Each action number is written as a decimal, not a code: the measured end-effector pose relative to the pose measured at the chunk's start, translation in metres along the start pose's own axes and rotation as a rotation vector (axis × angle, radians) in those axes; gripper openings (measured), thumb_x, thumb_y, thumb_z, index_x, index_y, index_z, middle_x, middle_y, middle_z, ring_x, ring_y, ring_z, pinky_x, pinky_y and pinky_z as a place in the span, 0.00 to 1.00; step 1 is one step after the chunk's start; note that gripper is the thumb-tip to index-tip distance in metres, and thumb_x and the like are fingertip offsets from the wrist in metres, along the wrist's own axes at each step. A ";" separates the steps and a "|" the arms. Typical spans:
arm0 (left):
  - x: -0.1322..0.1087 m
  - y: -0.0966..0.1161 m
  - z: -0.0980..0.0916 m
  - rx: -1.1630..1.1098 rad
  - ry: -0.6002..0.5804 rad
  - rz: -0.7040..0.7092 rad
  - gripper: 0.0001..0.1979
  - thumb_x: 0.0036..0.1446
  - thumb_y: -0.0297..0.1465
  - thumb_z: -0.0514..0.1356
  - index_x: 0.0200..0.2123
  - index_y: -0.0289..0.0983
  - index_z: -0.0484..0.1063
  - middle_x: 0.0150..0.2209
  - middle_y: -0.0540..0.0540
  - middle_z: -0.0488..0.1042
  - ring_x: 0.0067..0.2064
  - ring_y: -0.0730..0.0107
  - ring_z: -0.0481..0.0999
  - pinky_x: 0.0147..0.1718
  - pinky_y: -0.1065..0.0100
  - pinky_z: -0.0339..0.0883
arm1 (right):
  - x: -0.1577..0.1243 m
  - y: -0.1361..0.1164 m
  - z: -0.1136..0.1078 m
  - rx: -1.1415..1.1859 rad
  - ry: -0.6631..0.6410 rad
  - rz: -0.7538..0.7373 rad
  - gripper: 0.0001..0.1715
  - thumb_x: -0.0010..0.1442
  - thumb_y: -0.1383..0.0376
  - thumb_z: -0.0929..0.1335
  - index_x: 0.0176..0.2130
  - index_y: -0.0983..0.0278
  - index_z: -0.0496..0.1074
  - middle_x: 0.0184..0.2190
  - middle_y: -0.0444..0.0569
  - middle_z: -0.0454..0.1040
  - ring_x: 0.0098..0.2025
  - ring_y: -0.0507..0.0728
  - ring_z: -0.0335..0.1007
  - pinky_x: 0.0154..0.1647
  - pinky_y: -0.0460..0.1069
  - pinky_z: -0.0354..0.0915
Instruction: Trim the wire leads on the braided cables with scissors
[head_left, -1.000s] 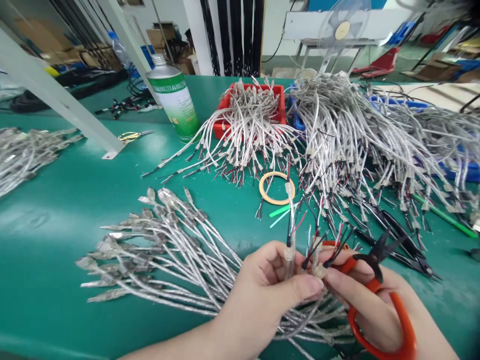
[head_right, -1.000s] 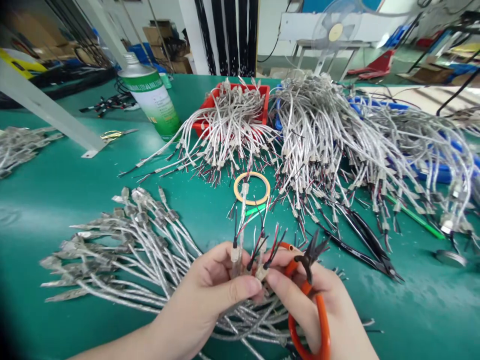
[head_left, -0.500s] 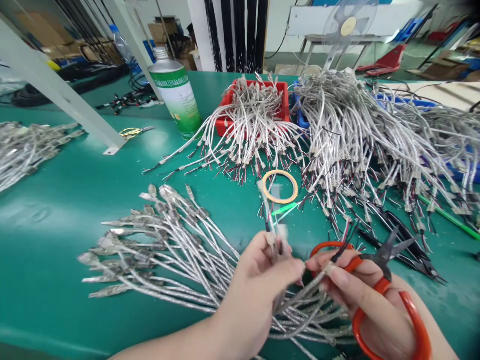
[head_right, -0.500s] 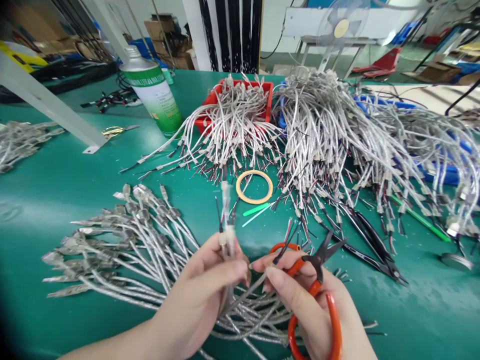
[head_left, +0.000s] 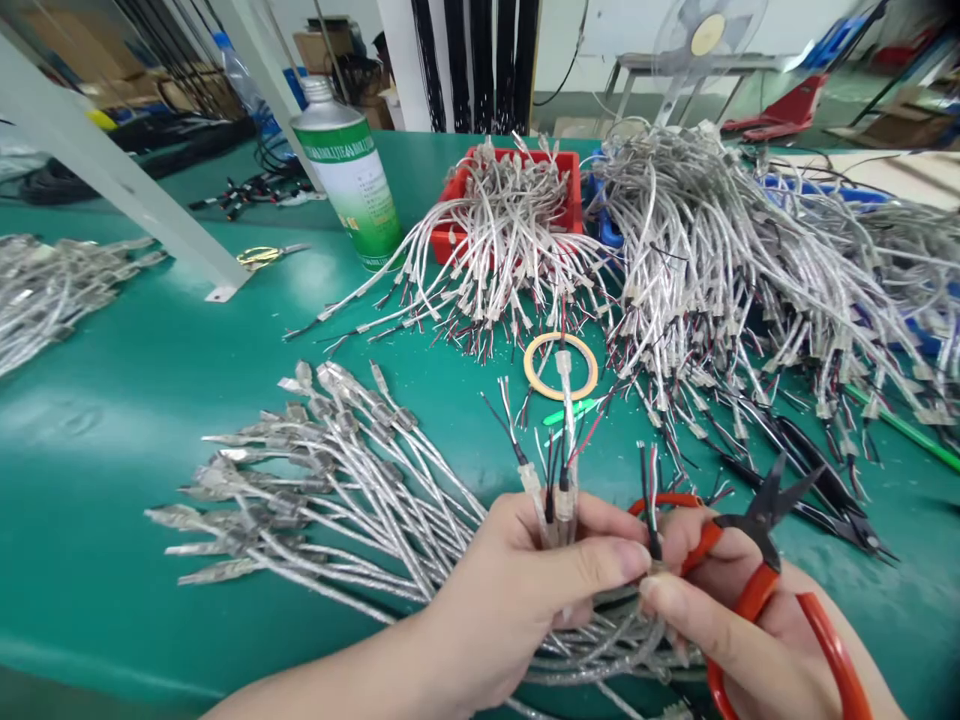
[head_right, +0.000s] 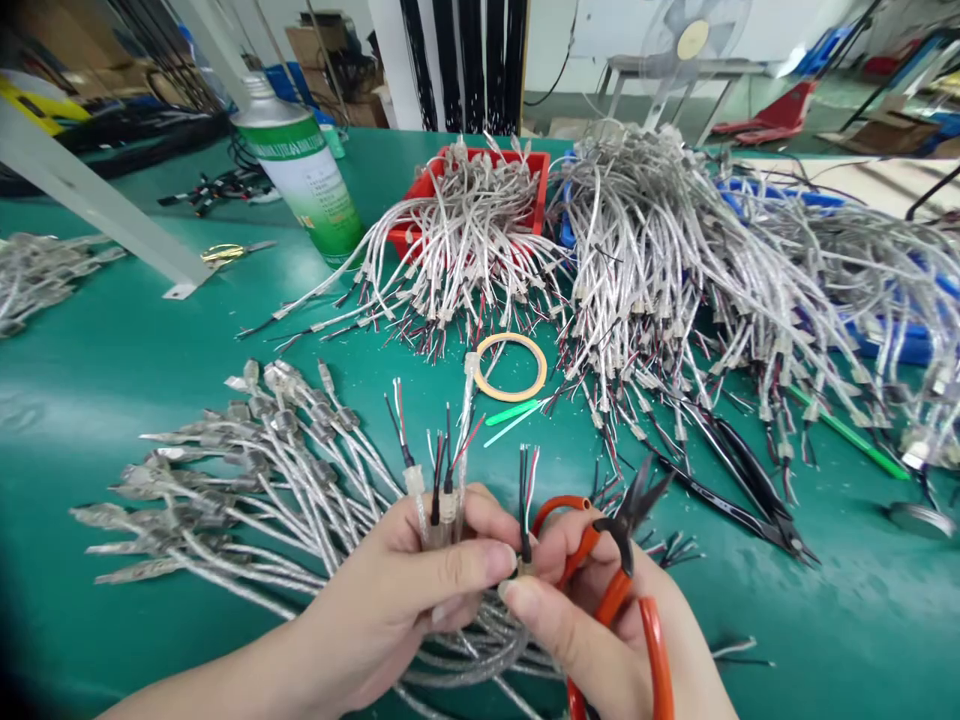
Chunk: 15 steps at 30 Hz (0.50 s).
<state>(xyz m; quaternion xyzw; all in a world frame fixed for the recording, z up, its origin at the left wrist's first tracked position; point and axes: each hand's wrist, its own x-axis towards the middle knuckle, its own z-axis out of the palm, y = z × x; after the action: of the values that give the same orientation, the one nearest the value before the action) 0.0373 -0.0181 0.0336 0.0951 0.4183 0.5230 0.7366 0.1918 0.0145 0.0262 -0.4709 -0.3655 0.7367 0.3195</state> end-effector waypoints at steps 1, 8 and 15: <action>0.000 0.000 0.000 -0.005 0.000 0.004 0.12 0.42 0.34 0.75 0.26 0.35 0.77 0.17 0.57 0.64 0.17 0.85 0.52 0.18 0.72 0.38 | 0.000 0.000 -0.001 -0.004 0.005 -0.002 0.14 0.43 0.59 0.83 0.27 0.58 0.79 0.20 0.38 0.71 0.22 0.48 0.63 0.25 0.38 0.67; 0.001 0.001 0.000 0.025 0.005 0.006 0.17 0.40 0.38 0.75 0.24 0.35 0.73 0.16 0.58 0.61 0.17 0.84 0.51 0.19 0.72 0.40 | 0.011 0.008 -0.025 -0.217 -0.248 -0.065 0.08 0.54 0.63 0.79 0.34 0.51 0.79 0.28 0.40 0.79 0.30 0.53 0.75 0.34 0.42 0.74; -0.001 -0.001 0.002 0.060 0.023 0.029 0.18 0.40 0.38 0.74 0.23 0.37 0.68 0.17 0.58 0.60 0.18 0.82 0.52 0.19 0.73 0.43 | 0.010 0.014 -0.026 -0.341 -0.300 -0.163 0.06 0.59 0.63 0.76 0.35 0.51 0.77 0.29 0.40 0.77 0.29 0.55 0.76 0.31 0.44 0.75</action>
<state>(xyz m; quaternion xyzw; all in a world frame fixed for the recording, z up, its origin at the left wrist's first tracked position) 0.0391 -0.0187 0.0351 0.1173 0.4408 0.5218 0.7208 0.2111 0.0216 0.0026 -0.3722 -0.5648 0.6977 0.2360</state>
